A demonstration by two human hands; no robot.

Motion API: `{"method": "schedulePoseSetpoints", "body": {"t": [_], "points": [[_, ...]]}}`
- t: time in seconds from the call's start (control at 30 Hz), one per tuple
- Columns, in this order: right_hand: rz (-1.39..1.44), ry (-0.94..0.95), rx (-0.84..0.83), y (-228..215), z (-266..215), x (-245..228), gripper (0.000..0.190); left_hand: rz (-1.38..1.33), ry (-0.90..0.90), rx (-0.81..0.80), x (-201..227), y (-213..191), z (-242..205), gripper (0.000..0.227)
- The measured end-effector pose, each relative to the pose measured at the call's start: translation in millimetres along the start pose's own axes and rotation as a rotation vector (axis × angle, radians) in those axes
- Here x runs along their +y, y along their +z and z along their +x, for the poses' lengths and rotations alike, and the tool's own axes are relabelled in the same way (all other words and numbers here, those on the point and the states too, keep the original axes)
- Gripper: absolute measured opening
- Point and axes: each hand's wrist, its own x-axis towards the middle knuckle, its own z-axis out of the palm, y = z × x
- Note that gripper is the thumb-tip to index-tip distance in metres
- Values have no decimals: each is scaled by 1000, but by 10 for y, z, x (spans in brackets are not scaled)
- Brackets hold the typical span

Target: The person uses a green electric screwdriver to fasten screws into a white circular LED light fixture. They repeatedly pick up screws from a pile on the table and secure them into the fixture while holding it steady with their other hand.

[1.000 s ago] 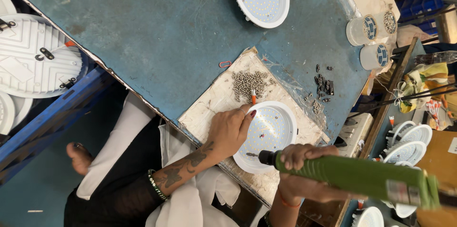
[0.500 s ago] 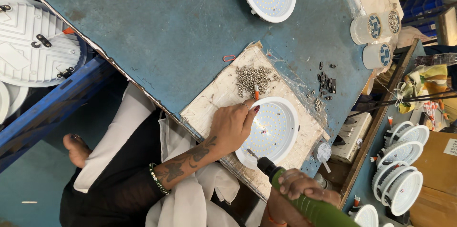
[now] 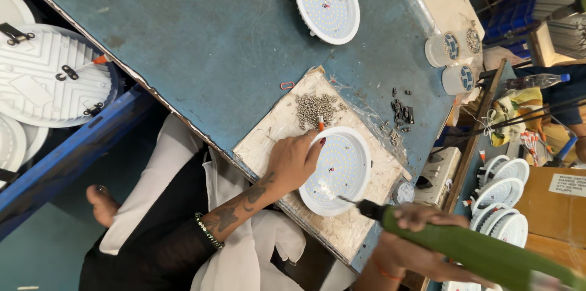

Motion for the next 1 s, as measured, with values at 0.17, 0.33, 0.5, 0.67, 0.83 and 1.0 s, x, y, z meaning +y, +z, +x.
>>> {"method": "schedulePoseSetpoints", "body": {"t": [0.17, 0.33, 0.5, 0.67, 0.83, 1.0], "points": [[-226, -39, 228, -107, 174, -457, 83, -51, -26, 2, 2, 53, 19, 29], [-714, -78, 336, 75, 126, -473, 59, 83, -61, -143, -72, 51, 76, 35], [-672, 109, 470, 155, -237, -31, 48, 44, -108, -198, -58, 47, 133, 35], [-545, 757, 283, 232, -546, 256, 64, -88, -196, -198, 30, 37, 44, 35], [-544, 824, 192, 250, -475, 325, 65, -104, -100, -198, 108, 23, 35, 31], [-603, 815, 169, 204, -476, 354, 66, 54, -136, -354, 146, 11, 99, 61]]}}
